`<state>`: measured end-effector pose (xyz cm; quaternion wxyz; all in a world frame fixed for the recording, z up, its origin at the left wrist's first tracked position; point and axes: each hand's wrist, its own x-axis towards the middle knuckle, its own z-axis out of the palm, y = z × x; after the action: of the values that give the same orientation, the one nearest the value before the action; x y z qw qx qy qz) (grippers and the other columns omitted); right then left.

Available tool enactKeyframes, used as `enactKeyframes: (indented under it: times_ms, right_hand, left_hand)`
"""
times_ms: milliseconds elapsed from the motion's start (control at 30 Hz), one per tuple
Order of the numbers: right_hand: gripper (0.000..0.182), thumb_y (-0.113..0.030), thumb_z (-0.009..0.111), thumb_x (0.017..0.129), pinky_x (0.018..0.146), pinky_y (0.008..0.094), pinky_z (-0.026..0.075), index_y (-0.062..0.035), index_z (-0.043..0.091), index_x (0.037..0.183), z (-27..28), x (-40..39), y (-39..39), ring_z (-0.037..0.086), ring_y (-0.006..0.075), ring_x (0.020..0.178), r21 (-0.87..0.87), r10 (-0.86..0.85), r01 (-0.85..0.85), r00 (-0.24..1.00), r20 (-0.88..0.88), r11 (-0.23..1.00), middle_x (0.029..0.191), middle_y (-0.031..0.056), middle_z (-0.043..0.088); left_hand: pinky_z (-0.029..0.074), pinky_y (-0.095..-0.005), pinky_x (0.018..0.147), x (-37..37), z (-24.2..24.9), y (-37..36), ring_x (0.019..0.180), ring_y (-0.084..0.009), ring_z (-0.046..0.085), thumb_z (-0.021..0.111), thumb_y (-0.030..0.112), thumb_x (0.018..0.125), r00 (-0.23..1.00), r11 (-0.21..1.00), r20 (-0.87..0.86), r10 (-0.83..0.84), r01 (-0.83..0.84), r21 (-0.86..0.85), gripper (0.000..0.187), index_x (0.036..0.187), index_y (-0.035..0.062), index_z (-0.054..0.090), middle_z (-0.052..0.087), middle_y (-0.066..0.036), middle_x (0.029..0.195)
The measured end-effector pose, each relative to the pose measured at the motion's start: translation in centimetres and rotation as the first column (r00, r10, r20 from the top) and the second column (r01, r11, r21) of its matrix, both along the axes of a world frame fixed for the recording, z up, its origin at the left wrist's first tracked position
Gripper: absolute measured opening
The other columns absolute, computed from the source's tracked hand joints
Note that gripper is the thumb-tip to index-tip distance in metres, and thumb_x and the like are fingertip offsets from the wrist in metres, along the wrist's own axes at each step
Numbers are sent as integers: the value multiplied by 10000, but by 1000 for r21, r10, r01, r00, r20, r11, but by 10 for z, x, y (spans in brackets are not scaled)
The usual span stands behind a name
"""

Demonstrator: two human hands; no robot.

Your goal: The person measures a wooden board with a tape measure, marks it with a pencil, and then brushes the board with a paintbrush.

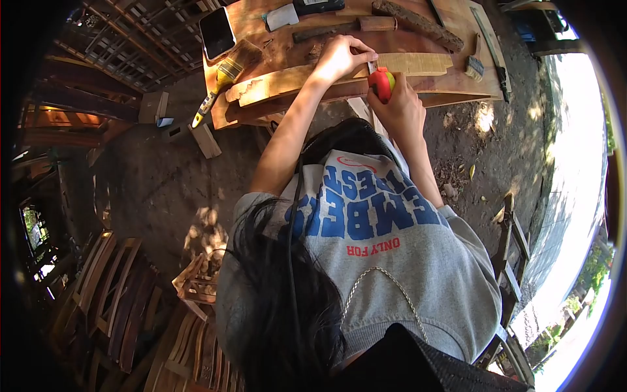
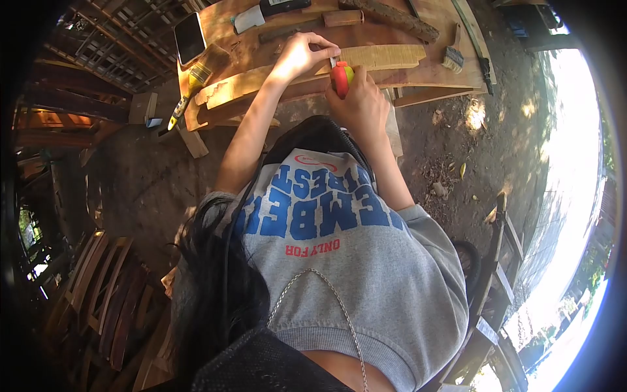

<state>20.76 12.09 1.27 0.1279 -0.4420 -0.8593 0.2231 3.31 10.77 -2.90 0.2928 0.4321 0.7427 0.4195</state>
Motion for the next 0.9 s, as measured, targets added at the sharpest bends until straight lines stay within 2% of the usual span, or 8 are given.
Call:
enactKeyframes:
  times_ms: [67,200,267,333,367,433,800,900]
  right_hand:
    - [449,-389,690,775,719,477,504,-55,552,1043,4,-2,-1,652,389,837,-29,-19,21,998,56,999,889,201,664]
    - [453,-391,690,772,718,485,504,-49,556,1038,1,0,0,652,393,840,-23,-6,7,1000,21,1000,897,206,664]
    - [431,-385,665,792,661,472,515,-14,515,953,1,0,-2,659,393,765,42,41,-41,999,7,998,877,209,648]
    - [430,-381,668,792,663,473,515,-12,514,953,-2,2,-1,658,393,768,48,51,-51,999,2,998,876,210,647]
    - [429,-377,670,791,665,473,516,-11,514,954,-1,2,0,658,393,770,51,58,-57,998,-8,997,876,211,646]
    - [428,-372,673,790,669,475,515,-11,513,954,5,1,1,657,393,775,38,66,-67,998,21,997,878,214,645]
    - [425,-360,674,797,667,498,509,-13,514,982,-1,9,16,650,414,799,23,68,-68,998,-2,997,899,215,640]
    - [427,-357,678,797,664,499,509,-7,512,978,-3,9,15,647,418,787,24,61,-60,998,-22,998,893,213,634]
  left_hand:
    - [524,-317,758,-1,-2,0,771,-184,672,788,306,739,1000,1000,6,-3,3,3,238,892,124,770,722,-83,855]
    - [524,-318,749,1,0,-1,767,-186,675,782,309,744,1000,1000,-7,-7,7,14,236,890,123,769,723,-82,852]
    - [523,-319,746,-2,-1,-3,766,-188,675,781,312,743,1000,1000,-17,-9,10,24,238,887,123,769,722,-83,852]
    - [505,-347,777,-3,-3,-2,794,-189,652,785,417,734,999,999,13,-37,37,-7,331,905,134,768,707,-62,922]
    - [505,-347,777,-1,-4,-1,794,-189,652,785,417,734,999,1000,18,-29,29,1,331,905,134,768,707,-62,922]
    - [520,-327,750,1,-1,-3,773,-199,671,780,325,739,999,999,-49,-4,6,42,240,878,130,770,720,-84,855]
    - [521,-329,743,7,-6,13,765,-208,671,780,333,738,1000,998,1,2,-2,58,259,879,117,767,718,-88,862]
    - [522,-326,740,7,-5,13,768,-208,676,785,337,734,1000,996,-31,1,2,92,268,879,112,767,720,-88,864]
